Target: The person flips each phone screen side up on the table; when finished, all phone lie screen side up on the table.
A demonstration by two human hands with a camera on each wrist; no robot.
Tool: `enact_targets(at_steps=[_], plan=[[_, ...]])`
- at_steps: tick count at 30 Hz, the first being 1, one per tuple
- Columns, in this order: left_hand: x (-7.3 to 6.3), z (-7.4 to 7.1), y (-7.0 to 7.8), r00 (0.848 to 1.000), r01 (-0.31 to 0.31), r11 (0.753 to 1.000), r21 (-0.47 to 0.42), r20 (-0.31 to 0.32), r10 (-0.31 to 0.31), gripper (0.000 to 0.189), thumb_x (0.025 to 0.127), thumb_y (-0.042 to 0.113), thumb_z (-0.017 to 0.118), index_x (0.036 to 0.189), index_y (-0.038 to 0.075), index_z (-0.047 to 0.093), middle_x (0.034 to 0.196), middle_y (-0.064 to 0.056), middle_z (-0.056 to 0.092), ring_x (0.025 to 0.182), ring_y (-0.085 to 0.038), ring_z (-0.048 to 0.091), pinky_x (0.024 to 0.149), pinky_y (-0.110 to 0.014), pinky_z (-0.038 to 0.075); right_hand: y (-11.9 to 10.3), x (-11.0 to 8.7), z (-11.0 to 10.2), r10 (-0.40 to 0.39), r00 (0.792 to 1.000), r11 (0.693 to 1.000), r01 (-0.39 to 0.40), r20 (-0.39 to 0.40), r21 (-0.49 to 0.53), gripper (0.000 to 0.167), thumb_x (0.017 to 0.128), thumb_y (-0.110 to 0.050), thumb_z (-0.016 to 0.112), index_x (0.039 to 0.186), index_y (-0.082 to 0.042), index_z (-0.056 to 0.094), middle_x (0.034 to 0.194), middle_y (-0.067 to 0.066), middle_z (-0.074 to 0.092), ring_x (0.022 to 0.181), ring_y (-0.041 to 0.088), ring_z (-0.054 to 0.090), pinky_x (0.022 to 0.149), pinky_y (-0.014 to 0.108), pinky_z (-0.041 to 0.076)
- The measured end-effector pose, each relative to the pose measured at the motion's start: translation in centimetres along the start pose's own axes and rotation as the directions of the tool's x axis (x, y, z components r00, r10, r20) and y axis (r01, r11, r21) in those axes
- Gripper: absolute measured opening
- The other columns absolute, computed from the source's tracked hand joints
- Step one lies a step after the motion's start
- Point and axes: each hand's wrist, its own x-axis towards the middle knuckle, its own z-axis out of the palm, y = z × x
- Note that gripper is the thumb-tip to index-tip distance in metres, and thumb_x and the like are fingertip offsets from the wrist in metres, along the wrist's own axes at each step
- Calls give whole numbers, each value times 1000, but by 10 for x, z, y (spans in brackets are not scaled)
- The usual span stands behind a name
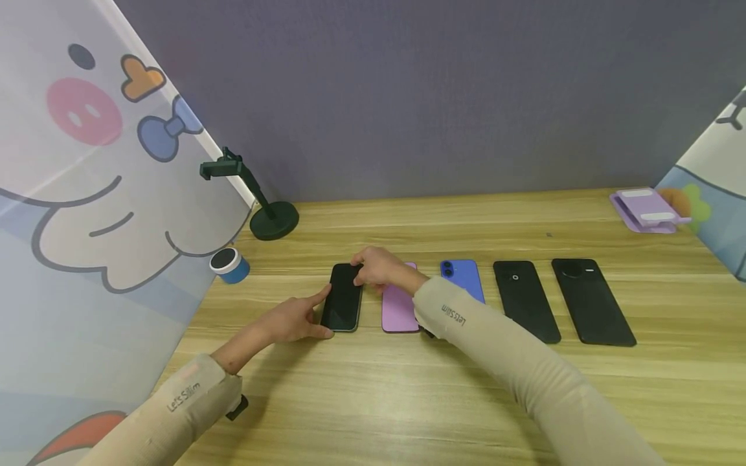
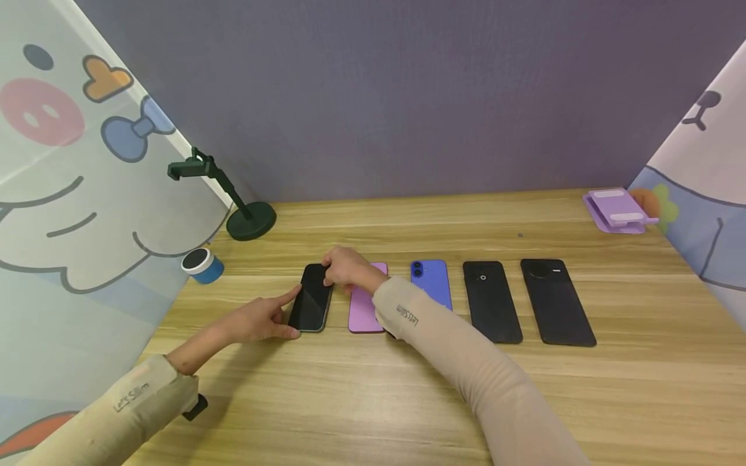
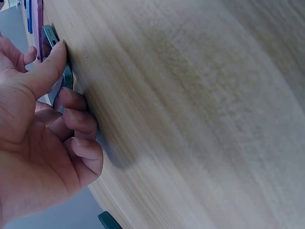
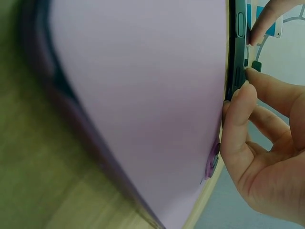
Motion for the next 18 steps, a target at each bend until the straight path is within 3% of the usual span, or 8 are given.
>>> enact_targets(at_steps=[11, 18], plan=[[-1, -2, 1, 1000, 8, 1000, 2, 14, -8, 100, 86, 43, 78, 162, 13, 18, 69, 1, 58, 61, -13, 47, 62, -29, 37, 0, 1, 0, 7, 1000, 1000, -7, 4, -13, 56, 90, -13, 74, 144, -13, 57, 62, -1, 58, 44, 9, 41, 47, 25, 48], [-1, -3, 2, 1000, 17, 1000, 4, 18, -17, 100, 86, 42, 78, 162, 14, 19, 68, 1, 57, 61, -13, 46, 62, -29, 36, 0, 1, 0, 9, 1000, 1000, -9, 5, -3, 55, 91, -13, 74, 143, -13, 57, 47, -5, 37, 41, 8, 38, 47, 25, 47]])
